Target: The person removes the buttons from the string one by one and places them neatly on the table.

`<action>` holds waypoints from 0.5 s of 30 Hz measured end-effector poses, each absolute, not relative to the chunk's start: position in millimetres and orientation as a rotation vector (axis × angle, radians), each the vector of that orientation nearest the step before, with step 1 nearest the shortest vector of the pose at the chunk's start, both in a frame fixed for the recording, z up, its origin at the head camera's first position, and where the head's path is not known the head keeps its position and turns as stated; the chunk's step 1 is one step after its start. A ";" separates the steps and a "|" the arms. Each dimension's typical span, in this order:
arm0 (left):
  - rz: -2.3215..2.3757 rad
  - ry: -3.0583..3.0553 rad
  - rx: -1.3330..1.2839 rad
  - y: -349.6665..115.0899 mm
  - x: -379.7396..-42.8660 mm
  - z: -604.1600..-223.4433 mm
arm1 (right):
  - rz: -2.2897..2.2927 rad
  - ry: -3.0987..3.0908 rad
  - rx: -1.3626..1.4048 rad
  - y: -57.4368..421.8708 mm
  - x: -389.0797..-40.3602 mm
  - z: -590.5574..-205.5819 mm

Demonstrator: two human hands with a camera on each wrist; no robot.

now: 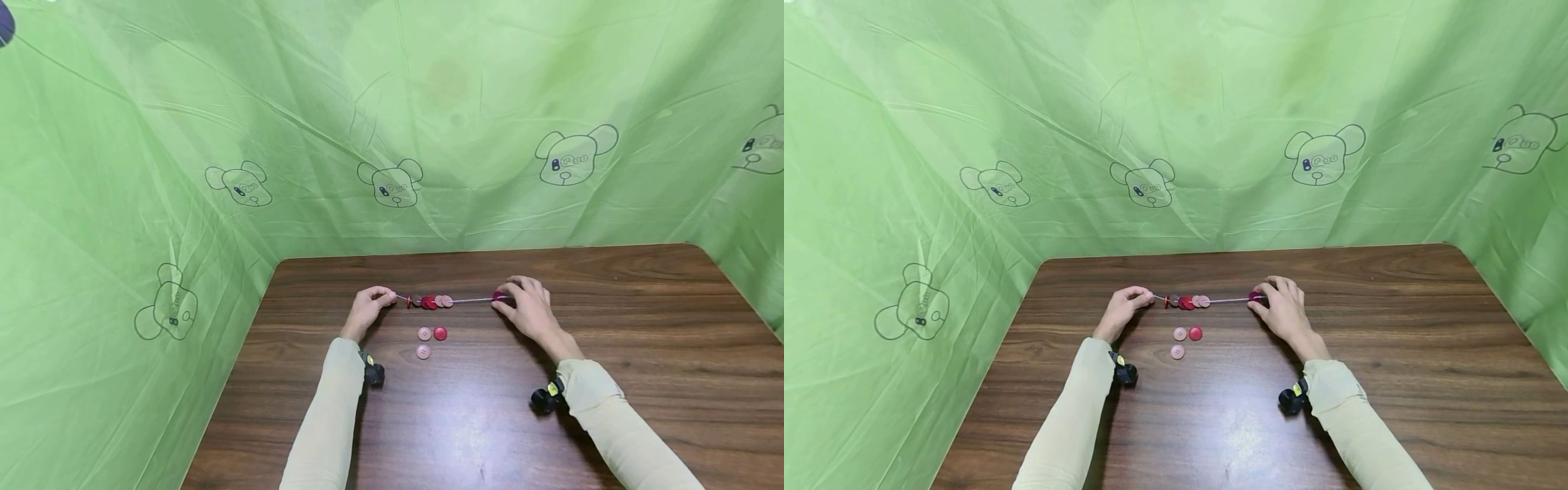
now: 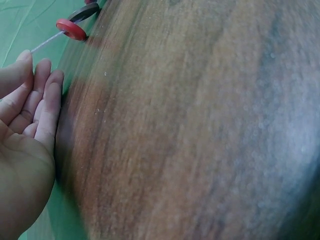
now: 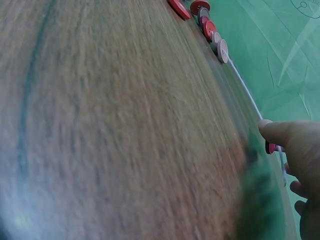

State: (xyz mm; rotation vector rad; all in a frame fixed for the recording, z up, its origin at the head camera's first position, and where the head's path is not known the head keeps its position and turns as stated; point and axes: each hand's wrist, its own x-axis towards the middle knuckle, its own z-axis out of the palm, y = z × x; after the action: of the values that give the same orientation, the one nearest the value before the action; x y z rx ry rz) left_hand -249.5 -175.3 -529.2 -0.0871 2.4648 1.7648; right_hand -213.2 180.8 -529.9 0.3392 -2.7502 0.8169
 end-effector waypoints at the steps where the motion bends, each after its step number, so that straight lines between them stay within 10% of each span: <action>1: 1.761 2.468 -0.086 -175.3 -249.4 -529.3 | 0.819 -2.747 0.339 181.5 -213.0 -529.9; 15: 1.779 2.453 -0.098 -174.8 -249.6 -530.1 | 0.829 -2.754 0.309 192.1 -213.2 -529.4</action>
State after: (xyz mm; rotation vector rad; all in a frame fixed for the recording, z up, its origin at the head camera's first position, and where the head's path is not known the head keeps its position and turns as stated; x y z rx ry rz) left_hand -249.6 -174.8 -530.1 -0.0984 2.4528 1.7789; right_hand -213.2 192.1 -529.4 0.3088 -2.7536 0.8286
